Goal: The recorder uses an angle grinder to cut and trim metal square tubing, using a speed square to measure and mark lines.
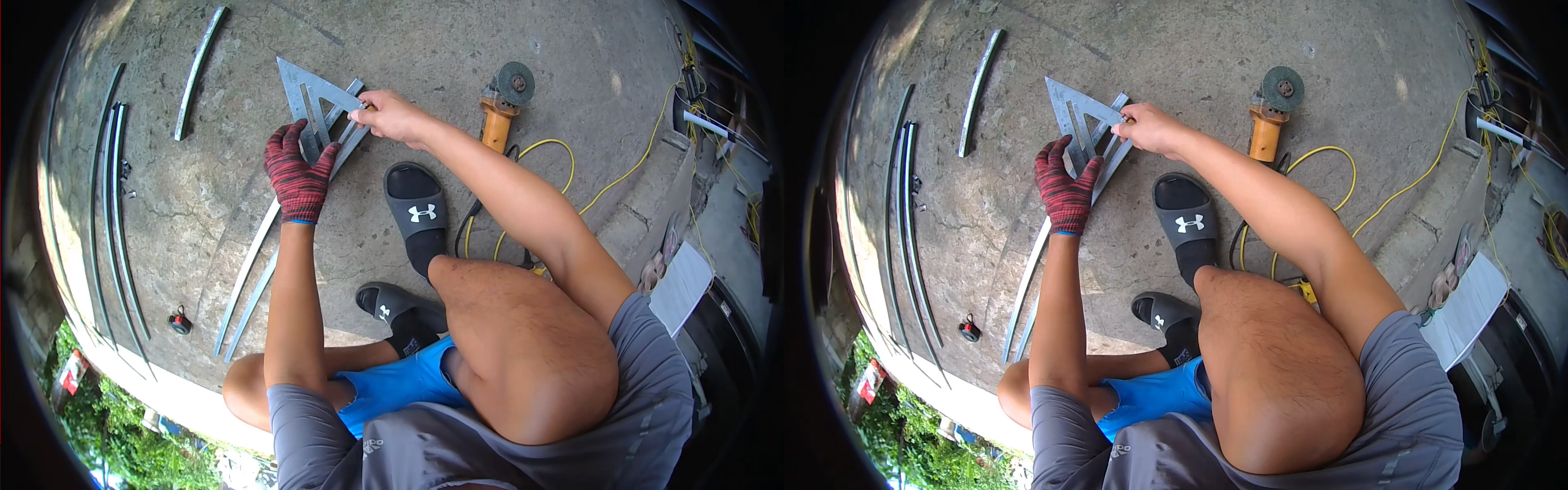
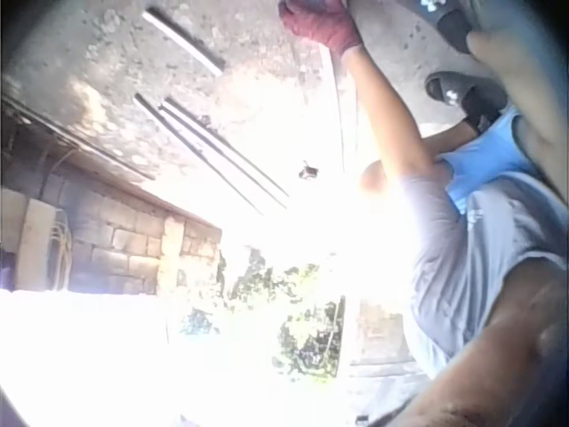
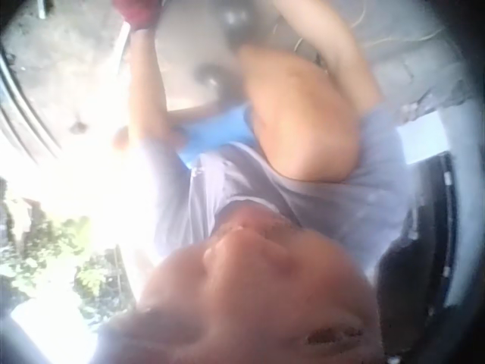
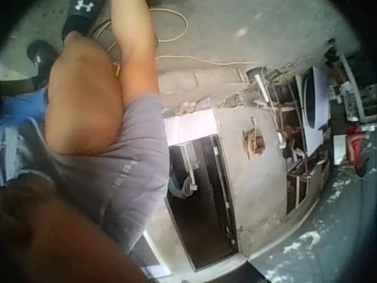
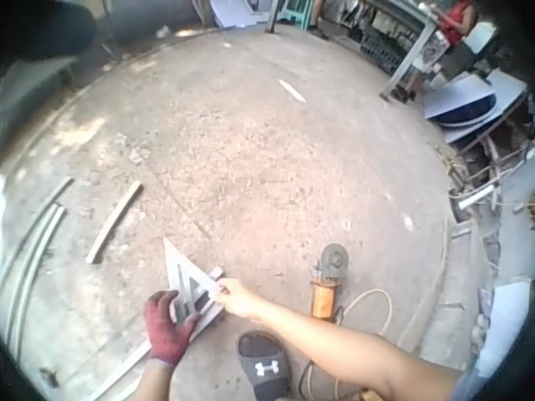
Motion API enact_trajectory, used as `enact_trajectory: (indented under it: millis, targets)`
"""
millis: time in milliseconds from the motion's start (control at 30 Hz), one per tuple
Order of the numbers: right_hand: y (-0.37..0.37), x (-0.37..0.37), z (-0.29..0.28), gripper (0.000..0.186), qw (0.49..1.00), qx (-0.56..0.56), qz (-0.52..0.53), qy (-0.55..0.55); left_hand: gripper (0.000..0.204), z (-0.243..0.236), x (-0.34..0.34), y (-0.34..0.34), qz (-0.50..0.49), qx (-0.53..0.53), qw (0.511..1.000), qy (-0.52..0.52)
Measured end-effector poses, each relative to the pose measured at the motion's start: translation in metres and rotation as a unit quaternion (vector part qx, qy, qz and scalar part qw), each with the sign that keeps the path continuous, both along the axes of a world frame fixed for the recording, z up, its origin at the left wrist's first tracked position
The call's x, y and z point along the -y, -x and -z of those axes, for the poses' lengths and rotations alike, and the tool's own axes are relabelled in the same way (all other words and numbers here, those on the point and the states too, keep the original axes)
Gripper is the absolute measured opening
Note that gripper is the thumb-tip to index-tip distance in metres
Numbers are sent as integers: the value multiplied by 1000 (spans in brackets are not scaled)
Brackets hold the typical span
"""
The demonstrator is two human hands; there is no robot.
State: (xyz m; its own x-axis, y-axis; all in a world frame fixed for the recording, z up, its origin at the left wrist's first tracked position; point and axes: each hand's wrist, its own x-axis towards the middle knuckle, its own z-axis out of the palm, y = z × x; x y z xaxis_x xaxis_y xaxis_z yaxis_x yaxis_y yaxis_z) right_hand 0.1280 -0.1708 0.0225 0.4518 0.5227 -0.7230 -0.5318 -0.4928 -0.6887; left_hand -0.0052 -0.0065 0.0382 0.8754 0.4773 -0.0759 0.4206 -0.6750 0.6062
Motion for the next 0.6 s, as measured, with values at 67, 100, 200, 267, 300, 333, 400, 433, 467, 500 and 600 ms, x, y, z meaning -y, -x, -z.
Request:
enact_trajectory:
  millis: [67, 100, 200, 267, 300, 333, 400, 433, 467, 500, 600]
  targets:
    - [2, -10, 3, 21, 998, 60, -17, 12, 58, 4, 9, -7, 109, -78, 987, -84]
    - [2, -11, 4, 22, 992, 118, -34, 28, 58, 10, 12, -10, 109, -76, 987, -86]
    - [3, -17, -9, 25, 964, 234, -37, 117, 38, 27, 14, -12, 102, -94, 982, -126]
    - [2, -10, -7, 27, 942, 290, -37, 165, 32, 36, 16, -18, 110, -89, 982, -126]
    - [0, -5, -2, 26, 936, 305, -6, 176, 25, 39, 16, -18, 116, -84, 981, -127]
    - [-5, 2, 3, 25, 927, 322, 25, 190, 18, 42, 19, -21, 120, -55, 983, -129]
    - [-15, 17, 14, 23, 930, 318, 37, 180, 16, 45, 20, -25, 131, -61, 981, -127]
    - [-17, 19, 15, 21, 935, 311, 47, 165, 15, 47, 19, -24, 140, -72, 979, -128]
    - [-21, 22, 16, 20, 947, 289, 54, 133, 15, 48, 18, -24, 142, -74, 979, -127]
    - [-22, 23, 18, 20, 947, 286, 55, 134, 15, 50, 16, -25, 143, -71, 978, -137]
    - [-25, 23, 19, 24, 956, 274, 74, 78, 17, 48, 18, -31, 122, -88, 979, -134]
